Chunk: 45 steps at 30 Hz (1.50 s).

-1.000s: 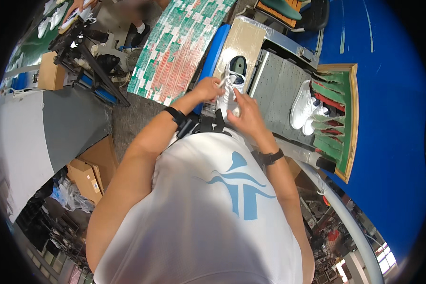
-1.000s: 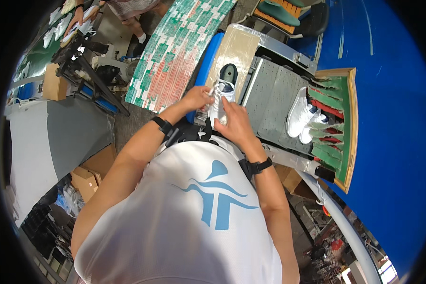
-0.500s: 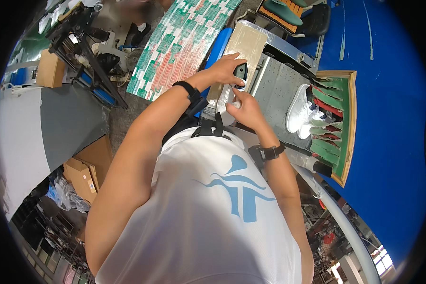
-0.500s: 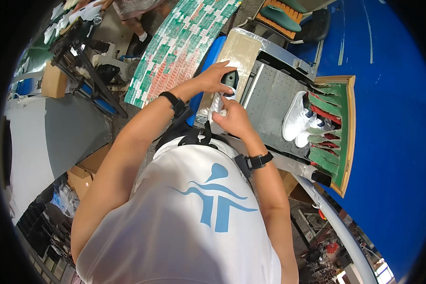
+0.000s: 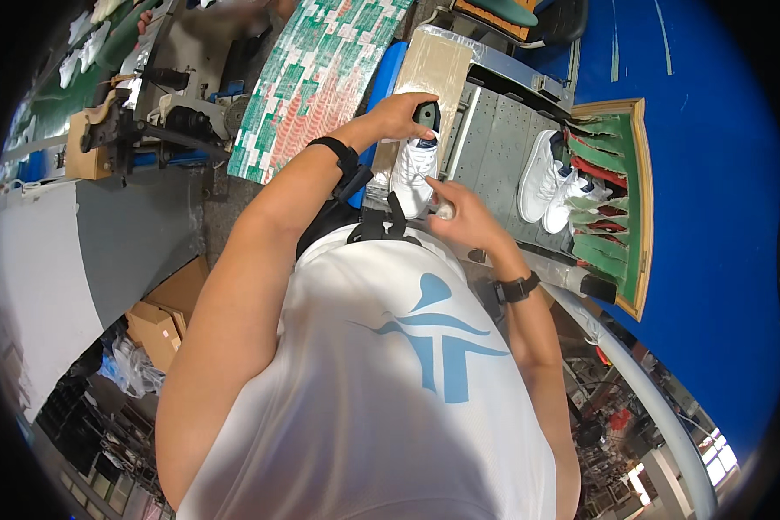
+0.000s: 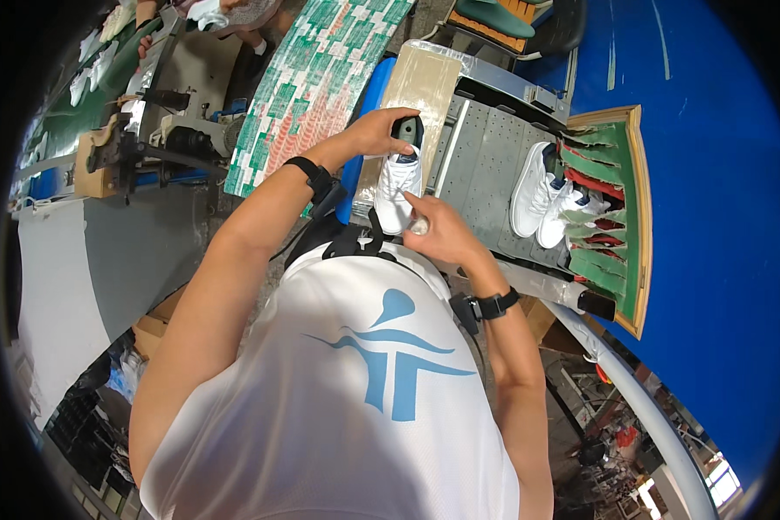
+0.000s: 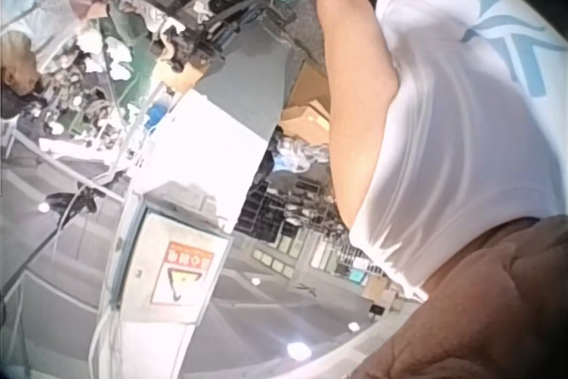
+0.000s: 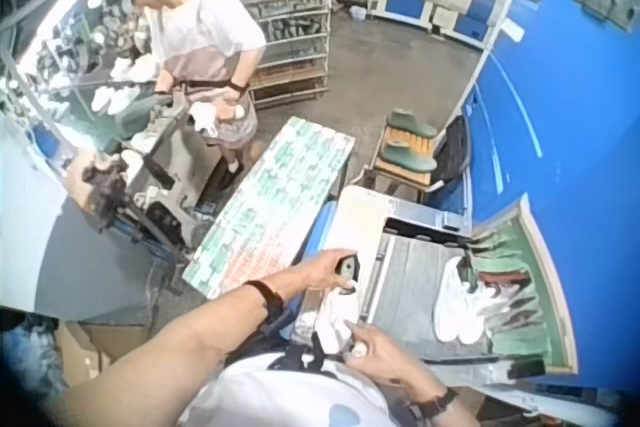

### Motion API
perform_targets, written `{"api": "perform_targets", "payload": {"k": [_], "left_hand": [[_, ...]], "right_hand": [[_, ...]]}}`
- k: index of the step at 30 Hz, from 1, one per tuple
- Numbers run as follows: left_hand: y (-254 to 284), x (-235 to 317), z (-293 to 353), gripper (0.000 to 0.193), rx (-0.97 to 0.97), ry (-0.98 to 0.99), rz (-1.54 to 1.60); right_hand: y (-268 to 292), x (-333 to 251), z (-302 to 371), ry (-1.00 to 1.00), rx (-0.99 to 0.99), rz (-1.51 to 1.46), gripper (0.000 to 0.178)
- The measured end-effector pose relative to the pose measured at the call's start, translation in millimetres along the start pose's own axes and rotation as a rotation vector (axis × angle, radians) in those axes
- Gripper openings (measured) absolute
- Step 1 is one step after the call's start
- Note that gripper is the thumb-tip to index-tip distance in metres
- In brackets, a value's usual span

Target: Placing and removing white shoes from a lasting or steaming machine in a factory environment.

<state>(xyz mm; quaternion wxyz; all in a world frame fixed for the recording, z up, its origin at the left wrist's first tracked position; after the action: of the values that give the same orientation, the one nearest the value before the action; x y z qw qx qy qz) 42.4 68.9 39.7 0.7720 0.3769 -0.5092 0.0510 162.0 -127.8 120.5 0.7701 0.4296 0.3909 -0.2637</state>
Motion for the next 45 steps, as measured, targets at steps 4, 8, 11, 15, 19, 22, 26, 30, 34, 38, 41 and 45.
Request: {"api": "perform_targets", "payload": {"k": [4,8,11,15,19,22,26,30,34,38,41,45], "left_hand": [[1,1,-2,0.084,-0.034,0.045,0.018],[3,-1,1,0.084,-0.024,0.039,-0.013],[1,-5,-1,0.085,-0.032,0.037,0.02],[1,-1,1,0.085,-0.084,0.019,0.012],[-7,-6,4,0.087,-0.068,-0.027,0.106],[-9,-12,2,0.101,-0.139,0.091,0.113],[-14,-9,2,0.105,-0.074,0.111,0.003],[-16,-8,4,0.099,0.015,0.049,0.004],[-20,-8,3,0.095,-0.018,0.027,0.113],[-21,-21,2,0.1,0.07,-0.023,0.044],[-19,-13,0,0.1,-0.002,-0.025,0.202],[-21,-15,-1,0.094,0.015,-0.007,0.106]], "right_hand": [[-16,-23,-44,-0.021,-0.052,-0.034,0.077],[-22,-8,-6,0.015,-0.075,-0.014,0.079],[-5,4,35,-0.017,-0.045,-0.014,0.079],[5,-12,19,0.008,-0.028,0.061,0.077],[8,10,-8,0.052,0.308,0.075,0.078],[8,18,-19,0.007,0.314,0.136,0.079],[-2,26,-19,-0.026,0.319,0.136,0.08],[-1,30,-15,0.034,0.429,0.275,0.08],[-12,62,-20,-0.108,0.139,0.386,0.081],[-3,75,-5,-0.067,0.305,0.344,0.08],[3,45,12,-0.076,0.365,0.092,0.08],[10,30,-16,0.03,0.373,0.108,0.079]]}}
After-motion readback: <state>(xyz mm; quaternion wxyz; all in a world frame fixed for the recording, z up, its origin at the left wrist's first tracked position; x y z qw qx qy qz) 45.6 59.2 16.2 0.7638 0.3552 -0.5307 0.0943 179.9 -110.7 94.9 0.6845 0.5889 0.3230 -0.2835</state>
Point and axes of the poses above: each hand's wrist, its own z-axis away from the middle knuckle, its own y-axis out of the back of the hand, x = y × z, the point moved 6 cm from there along -z, towards the middle knuckle, and after that the axes turned 4 degrees about -x, right-handed, at the moved point
